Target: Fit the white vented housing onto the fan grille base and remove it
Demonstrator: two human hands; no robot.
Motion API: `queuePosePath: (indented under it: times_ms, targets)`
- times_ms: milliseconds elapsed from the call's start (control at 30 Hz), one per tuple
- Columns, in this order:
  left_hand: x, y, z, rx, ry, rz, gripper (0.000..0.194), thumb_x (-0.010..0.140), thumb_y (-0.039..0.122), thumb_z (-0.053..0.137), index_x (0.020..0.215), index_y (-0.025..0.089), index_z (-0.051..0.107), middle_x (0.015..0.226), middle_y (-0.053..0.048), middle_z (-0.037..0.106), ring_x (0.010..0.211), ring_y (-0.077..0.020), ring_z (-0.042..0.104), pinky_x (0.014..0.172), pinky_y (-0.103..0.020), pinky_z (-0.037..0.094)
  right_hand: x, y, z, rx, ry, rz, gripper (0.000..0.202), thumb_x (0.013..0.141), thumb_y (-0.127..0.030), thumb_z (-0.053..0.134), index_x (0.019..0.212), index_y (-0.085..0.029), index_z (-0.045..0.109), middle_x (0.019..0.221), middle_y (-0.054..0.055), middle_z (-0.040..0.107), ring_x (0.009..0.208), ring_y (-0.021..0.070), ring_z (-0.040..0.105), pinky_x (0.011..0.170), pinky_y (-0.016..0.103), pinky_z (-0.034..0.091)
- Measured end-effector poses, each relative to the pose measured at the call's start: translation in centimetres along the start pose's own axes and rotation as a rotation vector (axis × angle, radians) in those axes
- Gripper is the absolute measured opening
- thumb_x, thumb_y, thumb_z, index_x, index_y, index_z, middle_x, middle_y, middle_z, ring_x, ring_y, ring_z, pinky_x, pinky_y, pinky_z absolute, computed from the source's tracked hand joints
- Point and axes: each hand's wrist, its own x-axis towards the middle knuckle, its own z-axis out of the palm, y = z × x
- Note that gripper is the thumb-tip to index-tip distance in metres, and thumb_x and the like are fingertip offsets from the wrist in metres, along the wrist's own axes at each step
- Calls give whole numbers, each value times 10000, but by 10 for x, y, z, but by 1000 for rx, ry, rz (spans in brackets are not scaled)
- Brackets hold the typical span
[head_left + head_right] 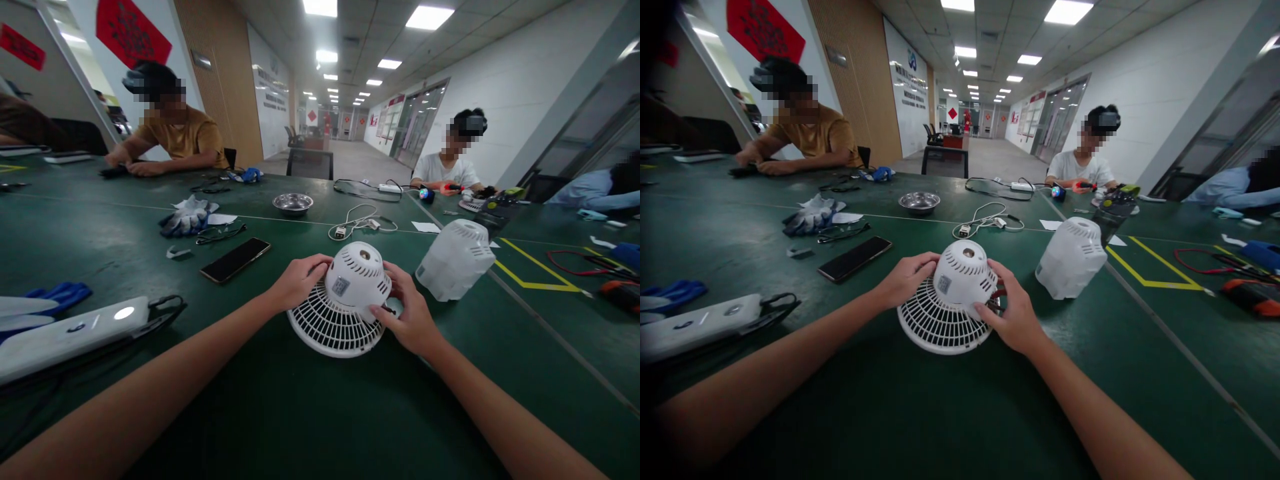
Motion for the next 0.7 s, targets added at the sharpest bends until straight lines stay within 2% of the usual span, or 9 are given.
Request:
queuePosePath:
  times_ms: [67, 167, 267, 333, 467, 700]
  targets:
    - [-2, 7, 0, -31, -34, 31, 375, 1014, 363, 418, 1219, 219, 697, 1204, -79, 716, 1114, -287, 638, 1009, -435, 458, 0, 0, -1, -34, -14, -18, 755, 843, -358, 753, 1503, -313, 389, 1433, 134, 574, 1149, 326, 664, 970, 564, 576]
    - [-5, 9, -4, 34, -96, 71, 376, 952, 446, 528, 1185, 210, 705, 1139, -103, 713, 1060, -315, 601, 1015, -471, 426, -2, 0, -2, -17, -34, -58, 760, 840, -369, 746, 1508, -317, 386, 1458, 126, 561, 1210, 343, 636, 1015, 575, 552]
    - [-5, 7, -6, 77, -167, 129, 483, 806, 539, 719, 1158, 209, 720, 1089, -121, 694, 1030, -331, 587, 1000, -471, 427, -3, 1, -4, 19, -59, -84, 776, 839, -386, 738, 1519, -318, 371, 1474, 122, 549, 1238, 351, 617, 1025, 569, 547]
    - [-4, 7, -4, 109, -185, 146, 571, 700, 540, 826, 1152, 206, 727, 1114, -130, 679, 1047, -346, 584, 1014, -486, 418, -3, 1, -4, 30, -75, -87, 781, 840, -418, 732, 1524, -313, 369, 1483, 124, 542, 1240, 358, 613, 1015, 570, 551]
    - [-1, 9, 0, 70, -185, 75, 623, 597, 514, 901, 1107, 194, 743, 1136, -136, 673, 1084, -368, 562, 1036, -524, 400, -2, 1, -2, 0, -73, -38, 806, 837, -461, 744, 1534, -309, 368, 1426, 119, 590, 1193, 358, 633, 994, 584, 560]
    - [-1, 9, 0, -25, -166, 3, 541, 594, 411, 919, 1055, 184, 752, 1092, -123, 671, 1098, -360, 554, 995, -493, 426, 0, 0, 0, 32, -61, 28, 849, 810, -443, 803, 1542, -319, 392, 1323, 105, 659, 1079, 339, 682, 916, 592, 601]
